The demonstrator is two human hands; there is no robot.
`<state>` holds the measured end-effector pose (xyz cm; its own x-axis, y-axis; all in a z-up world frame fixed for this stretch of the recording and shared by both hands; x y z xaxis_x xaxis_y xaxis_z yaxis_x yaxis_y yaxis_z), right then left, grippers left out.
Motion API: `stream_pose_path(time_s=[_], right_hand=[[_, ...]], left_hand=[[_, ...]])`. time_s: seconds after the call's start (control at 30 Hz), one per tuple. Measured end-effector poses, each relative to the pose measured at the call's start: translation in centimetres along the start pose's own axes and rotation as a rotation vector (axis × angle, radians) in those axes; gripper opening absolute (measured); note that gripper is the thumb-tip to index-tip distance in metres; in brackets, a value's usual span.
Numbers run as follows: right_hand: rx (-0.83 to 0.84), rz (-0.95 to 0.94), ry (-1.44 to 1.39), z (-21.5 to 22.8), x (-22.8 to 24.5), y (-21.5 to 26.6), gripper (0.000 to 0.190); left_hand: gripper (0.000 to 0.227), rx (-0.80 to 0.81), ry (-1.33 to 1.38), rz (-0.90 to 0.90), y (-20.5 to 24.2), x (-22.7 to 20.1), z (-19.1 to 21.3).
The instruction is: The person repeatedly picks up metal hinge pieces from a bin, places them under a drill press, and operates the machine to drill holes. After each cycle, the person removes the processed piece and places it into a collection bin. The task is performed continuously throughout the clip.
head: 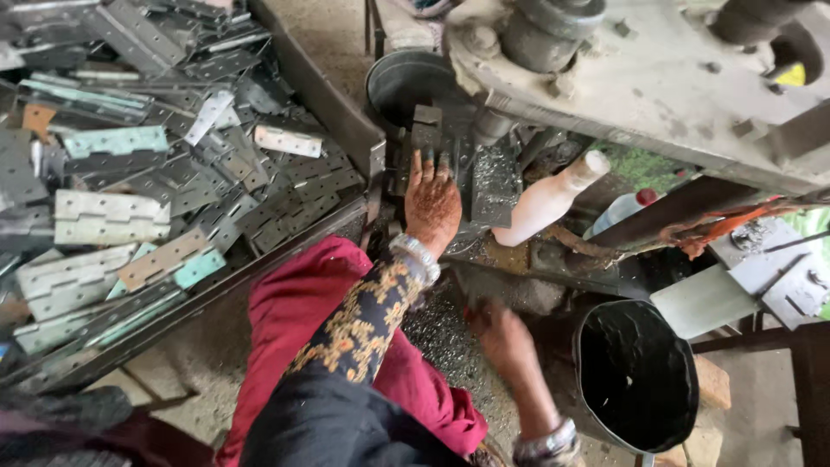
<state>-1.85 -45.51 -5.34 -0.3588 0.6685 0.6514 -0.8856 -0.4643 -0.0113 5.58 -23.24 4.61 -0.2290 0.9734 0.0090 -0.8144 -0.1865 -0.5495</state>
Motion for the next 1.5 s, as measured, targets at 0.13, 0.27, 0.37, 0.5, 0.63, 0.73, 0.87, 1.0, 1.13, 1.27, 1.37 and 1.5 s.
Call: stream_pose_path(time_s=[0.13, 0.27, 0.37, 0.5, 0.63, 0.73, 0.87, 1.0, 1.13, 1.27, 1.37, 1.5], right_hand=[[0.071, -0.303, 0.14, -1.4, -1.0, 1.3, 0.048], [0.132, -0.239, 0.23, -0.3, -1.4, -1.1, 0.051], [0.09, -0.221, 0.229, -0.6, -2.3, -1.3, 0.052], [0.118, -0.308, 0.175, -2.9, -2.8, 1.3, 0.05], [0.133, -0.366, 0.105, -2.4, -1.1, 1.5, 0.045], [0.151, -0.327, 0.142, 0.3, -0.2, -1.1, 0.043], [0.102, -0.246, 0.096, -0.3, -0.8, 0.3, 0.043], [-0.018, -0.258, 0.132, -2.4, -2.8, 1.5, 0.05], [0.007, -0.228, 0.06, -2.9, -1.5, 2.0, 0.053], [-0.299, -0.002, 0.093, 4.3, 5.7, 1.4, 0.052], [-0.405, -0.031, 0.08, 8.6, 10.6, 0.5, 0.035], [-0.476, 0.114, 0.162, 11.7, 15.8, -1.3, 0.03]], left_hand=[[0.043, 0.003, -0.053, -0.034, -0.2, -0.3, 0.4], [0.041, 0.123, -0.067, -0.054, -0.3, -0.3, 0.6], [0.043, 0.12, -0.105, -0.062, 0.0, -0.6, 0.8], [0.045, 0.049, -0.068, -0.031, -0.6, -1.3, 1.1], [0.042, 0.093, -0.036, -0.062, -0.8, -0.3, 0.8], [0.039, 0.142, -0.05, -0.04, -2.0, 0.2, 0.2], [0.036, 0.241, -0.049, -0.028, -2.3, -1.0, -0.8], [0.028, -0.121, 0.015, -0.004, -4.0, -1.2, 2.4], [0.017, -0.324, 0.128, 0.004, 0.2, 2.0, 5.0], [0.013, -0.006, 0.488, 0.124, 2.6, 7.6, 4.8], [0.021, -0.183, 0.124, 0.177, 4.7, 14.9, 8.4], [0.038, 0.081, -0.032, 0.188, 3.9, 20.5, 5.2]])
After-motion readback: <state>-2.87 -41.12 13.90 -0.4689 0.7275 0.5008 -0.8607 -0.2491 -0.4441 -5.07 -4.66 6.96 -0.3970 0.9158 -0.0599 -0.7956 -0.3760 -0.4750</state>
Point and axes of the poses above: each hand's wrist, its own y-axis away from the middle knuckle, its own z-axis out of the back of the hand, x = y × z, the point moved 7 cm from there along -y, towards the middle knuckle, and after that the axes turned 8 degrees about -y, right-handed, at the moved point
